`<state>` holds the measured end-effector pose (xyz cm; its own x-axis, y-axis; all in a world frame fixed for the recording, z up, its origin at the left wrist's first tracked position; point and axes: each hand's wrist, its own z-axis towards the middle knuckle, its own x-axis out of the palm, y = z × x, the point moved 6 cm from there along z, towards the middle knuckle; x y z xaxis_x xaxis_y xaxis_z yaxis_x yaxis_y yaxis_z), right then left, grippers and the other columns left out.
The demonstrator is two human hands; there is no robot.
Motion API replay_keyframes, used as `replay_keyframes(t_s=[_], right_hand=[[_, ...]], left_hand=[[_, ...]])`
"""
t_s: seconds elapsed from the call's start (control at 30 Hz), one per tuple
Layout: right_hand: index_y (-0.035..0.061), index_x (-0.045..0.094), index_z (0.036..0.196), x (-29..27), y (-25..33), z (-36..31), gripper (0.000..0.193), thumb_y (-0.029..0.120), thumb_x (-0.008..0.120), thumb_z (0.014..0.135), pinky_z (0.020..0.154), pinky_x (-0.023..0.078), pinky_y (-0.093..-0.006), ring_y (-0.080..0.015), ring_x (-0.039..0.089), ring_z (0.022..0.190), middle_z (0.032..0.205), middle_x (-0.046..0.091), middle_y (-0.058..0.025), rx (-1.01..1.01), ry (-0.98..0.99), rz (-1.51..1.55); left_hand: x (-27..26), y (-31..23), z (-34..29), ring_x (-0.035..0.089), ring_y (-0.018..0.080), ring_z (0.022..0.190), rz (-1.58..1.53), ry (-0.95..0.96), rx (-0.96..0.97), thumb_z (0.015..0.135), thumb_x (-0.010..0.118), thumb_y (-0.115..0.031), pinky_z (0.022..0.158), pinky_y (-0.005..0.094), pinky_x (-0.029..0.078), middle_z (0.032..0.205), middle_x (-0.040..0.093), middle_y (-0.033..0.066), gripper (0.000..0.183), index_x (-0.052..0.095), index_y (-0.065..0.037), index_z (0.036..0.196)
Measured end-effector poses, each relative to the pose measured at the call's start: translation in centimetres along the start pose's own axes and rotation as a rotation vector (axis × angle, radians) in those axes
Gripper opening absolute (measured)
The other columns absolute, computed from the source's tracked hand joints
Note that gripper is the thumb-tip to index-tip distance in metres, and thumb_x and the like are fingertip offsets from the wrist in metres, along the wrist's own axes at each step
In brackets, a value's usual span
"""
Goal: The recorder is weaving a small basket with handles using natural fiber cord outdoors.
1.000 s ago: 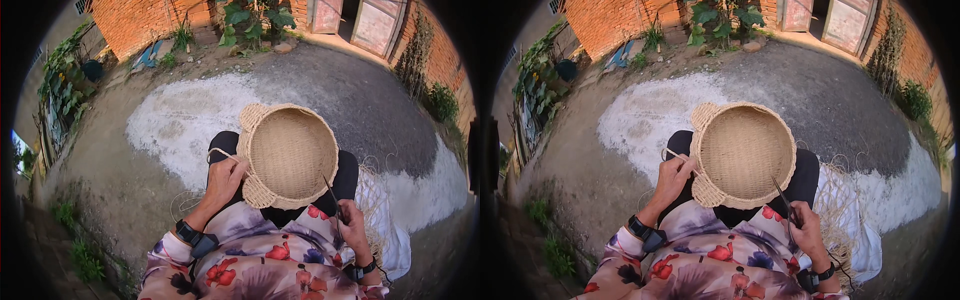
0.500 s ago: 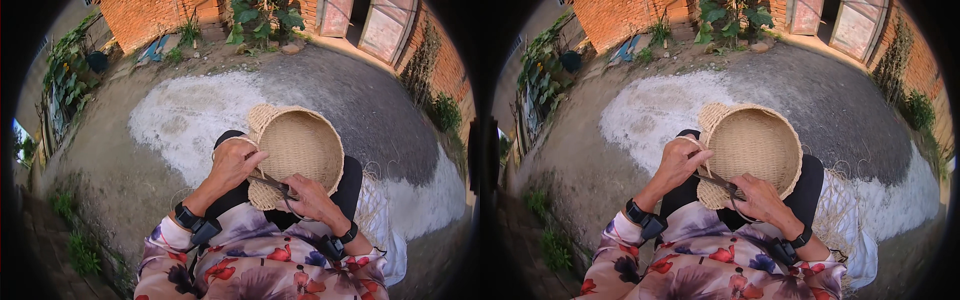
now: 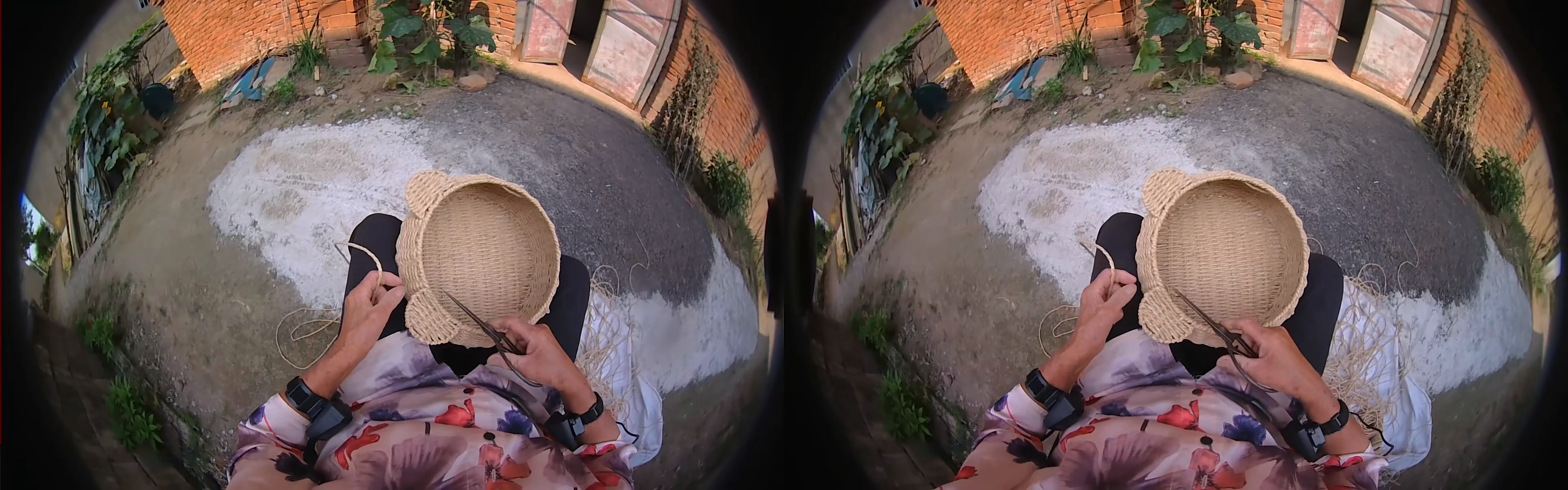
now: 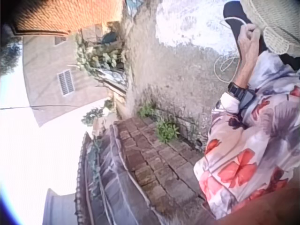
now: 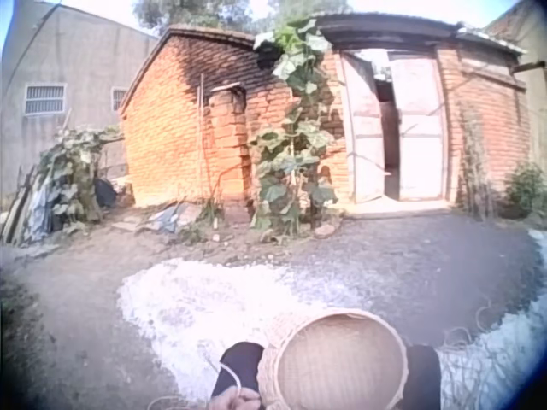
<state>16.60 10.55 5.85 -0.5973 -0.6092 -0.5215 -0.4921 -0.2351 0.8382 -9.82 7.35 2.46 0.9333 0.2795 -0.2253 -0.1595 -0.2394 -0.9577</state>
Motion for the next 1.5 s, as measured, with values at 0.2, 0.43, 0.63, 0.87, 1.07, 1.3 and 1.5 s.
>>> replay_keyframes(t_s=[0.2, 0.43, 0.63, 0.87, 1.07, 1.3, 1.5], right_hand=[[0.0042, 0.061, 0.117, 0.8, 0.0, -1.6, 0.045, 0.015, 0.078, 0.077, 0.048, 0.028, -0.0246, -0.0056, 0.032, 0.053, 0.057, 0.035, 0.0021, -0.054, -0.039, 0.001], [0.0051, 0.059, 0.121, 1.3, 0.8, -1.0, 0.053, 0.015, 0.078, 0.073, 0.063, 0.053, -0.0306, -0.0198, 0.067, 0.068, 0.093, 0.069, -0.0131, -0.17, -0.104, -0.245], [0.0093, 0.06, 0.121, 1.4, 1.8, -0.7, 0.051, 0.017, 0.077, 0.074, 0.062, 0.053, -0.0343, -0.0264, 0.067, 0.068, 0.092, 0.068, -0.0126, -0.254, -0.129, -0.336], [0.0179, 0.057, 0.127, 1.5, 2.2, -0.4, 0.052, 0.027, 0.072, 0.078, 0.057, 0.053, -0.041, -0.0329, 0.065, 0.064, 0.078, 0.065, -0.0131, -0.266, -0.129, -0.393], [0.014, 0.057, 0.127, 1.4, 2.5, -0.4, 0.055, 0.018, 0.075, 0.075, 0.056, 0.051, -0.0369, -0.0287, 0.064, 0.062, 0.078, 0.063, -0.0115, -0.261, -0.127, -0.43], [0.0147, 0.054, 0.128, 0.8, 4.6, -0.6, 0.054, 0.019, 0.07, 0.076, 0.051, 0.048, -0.0384, -0.0284, 0.062, 0.058, 0.07, 0.058, -0.0102, -0.299, -0.066, -0.713], [0.0079, 0.056, 0.114, 0.4, 7.2, -0.2, 0.041, 0.014, 0.065, 0.074, 0.044, 0.047, -0.0396, -0.0283, 0.061, 0.05, 0.056, 0.057, -0.0119, -0.428, -0.054, -0.852]], left_hand=[[2.9, -0.9, -1.3, 0.053, 0.02, 0.061, 0.316, -0.06, 0.191, 0.077, 0.074, -0.033, 0.06, 0.0349, 0.045, 0.067, 0.054, 0.0092, 0.038, 0.055, -0.001, 0.086], [3.7, -0.2, -1.1, 0.064, 0.0225, 0.071, 0.187, -0.049, 0.108, 0.079, 0.07, -0.026, 0.069, 0.0359, 0.05, 0.083, 0.067, 0.0166, 0.033, 0.059, 0.003, 0.091], [3.9, 1.0, -0.8, 0.06, 0.0142, 0.069, 0.052, -0.082, 0.032, 0.078, 0.066, -0.021, 0.066, 0.0324, 0.048, 0.077, 0.066, 0.0131, 0.026, 0.06, 0.003, 0.087], [4.1, 2.1, -0.4, 0.055, 0.0102, 0.065, -0.086, -0.112, 0.03, 0.078, 0.066, -0.02, 0.061, 0.0305, 0.046, 0.072, 0.064, 0.0086, 0.026, 0.062, 0.004, 0.086], [4.2, 2.4, -0.6, 0.053, 0.0082, 0.067, -0.101, -0.092, 0.009, 0.078, 0.065, -0.018, 0.061, 0.0295, 0.046, 0.071, 0.062, 0.0069, 0.024, 0.062, 0.005, 0.086], [4.9, 3.0, -0.6, 0.054, 0.0066, 0.068, -0.305, -0.095, -0.015, 0.078, 0.066, -0.014, 0.06, 0.0262, 0.046, 0.076, 0.064, 0.0035, 0.021, 0.064, 0.004, 0.089], [5.4, 2.8, -0.8, 0.054, 0.0063, 0.067, -0.368, -0.123, -0.049, 0.079, 0.065, -0.012, 0.06, 0.0248, 0.046, 0.076, 0.063, 0.0017, 0.019, 0.064, 0.004, 0.089]])
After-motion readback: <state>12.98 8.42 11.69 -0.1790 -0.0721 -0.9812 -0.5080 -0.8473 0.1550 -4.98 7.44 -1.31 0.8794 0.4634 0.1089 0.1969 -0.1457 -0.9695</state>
